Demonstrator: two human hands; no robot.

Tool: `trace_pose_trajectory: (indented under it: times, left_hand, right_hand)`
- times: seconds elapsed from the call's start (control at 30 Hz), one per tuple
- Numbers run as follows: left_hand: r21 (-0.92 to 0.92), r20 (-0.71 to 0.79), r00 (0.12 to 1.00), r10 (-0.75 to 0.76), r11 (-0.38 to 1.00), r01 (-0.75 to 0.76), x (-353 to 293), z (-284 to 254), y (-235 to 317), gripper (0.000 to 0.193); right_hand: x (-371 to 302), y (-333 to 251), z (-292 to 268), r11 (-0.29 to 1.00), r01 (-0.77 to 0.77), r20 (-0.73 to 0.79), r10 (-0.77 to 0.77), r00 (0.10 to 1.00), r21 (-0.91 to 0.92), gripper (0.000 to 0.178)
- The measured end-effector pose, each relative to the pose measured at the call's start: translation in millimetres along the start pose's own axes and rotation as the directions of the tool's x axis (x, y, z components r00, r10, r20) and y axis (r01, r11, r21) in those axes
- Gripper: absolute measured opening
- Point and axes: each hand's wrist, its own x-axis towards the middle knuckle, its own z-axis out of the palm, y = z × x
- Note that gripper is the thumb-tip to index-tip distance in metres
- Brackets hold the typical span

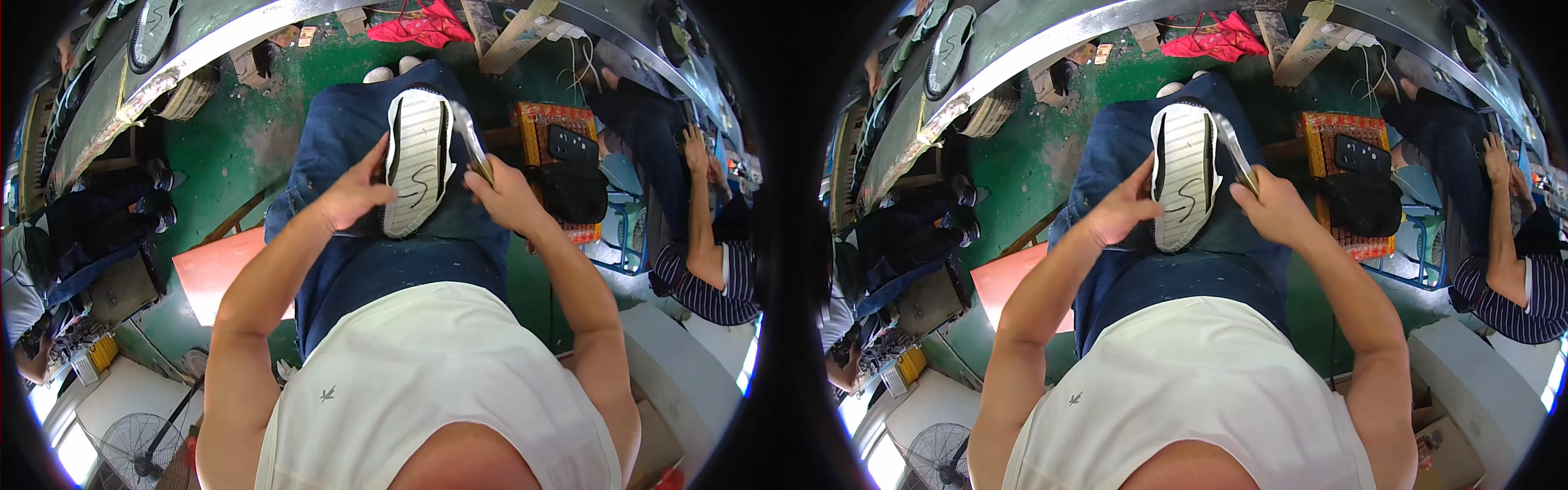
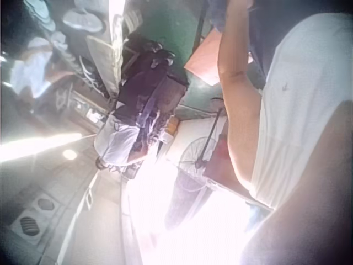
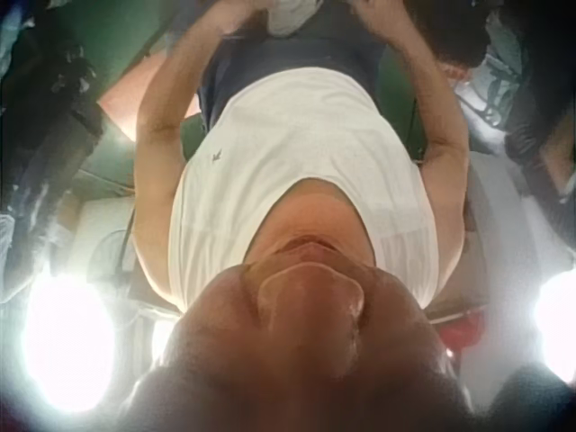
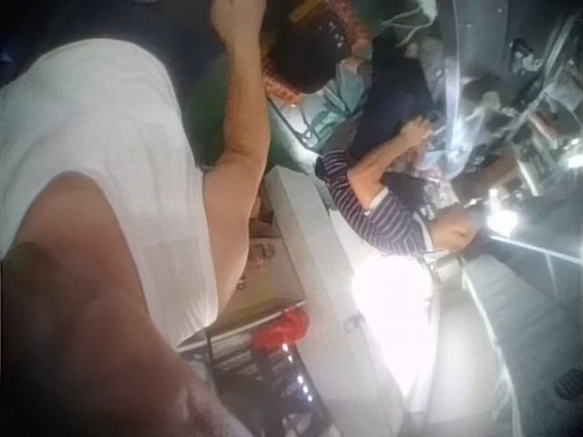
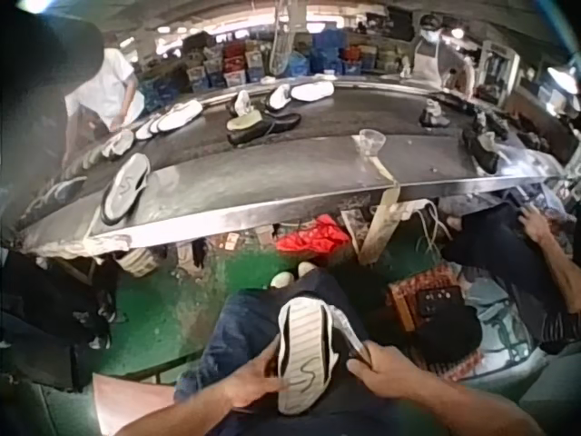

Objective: Assembling shoe components on a manufacturing line using lasting pliers to pull and secure the upper to the last.

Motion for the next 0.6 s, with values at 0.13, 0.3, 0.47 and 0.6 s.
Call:
trace_pose_trajectory:
  times: [0.13,0.3,0.47,0.6]
  left_hand:
    - [0.338,-0.129,0.985,0.119,0.939,-0.069,-3.2,4.9,-31.6,0.101]
    - [0.418,-0.158,0.983,0.091,0.908,-0.017,-3.2,19.3,-36.1,0.101]
    - [-0.220,-0.155,0.985,0.081,0.969,-0.114,-5.8,28.1,-26.1,0.079]
    - [-0.075,-0.492,0.865,0.100,0.985,-0.157,20.2,40.3,-37.7,0.065]
  right_hand:
    - [-33.6,-45.8,-28.3,0.940,0.072,0.281,0.026,0.959,-0.333,0.025]
    - [-22.7,-33.1,-18.4,0.663,0.543,0.249,-0.490,0.835,-0.516,0.036]
    - [-7.7,-96.6,-20.5,0.495,0.404,0.495,0.064,0.866,-0.769,0.024]
    - [-3.5,-45.5,5.3,0.563,0.401,0.460,-0.042,0.887,-0.723,0.026]
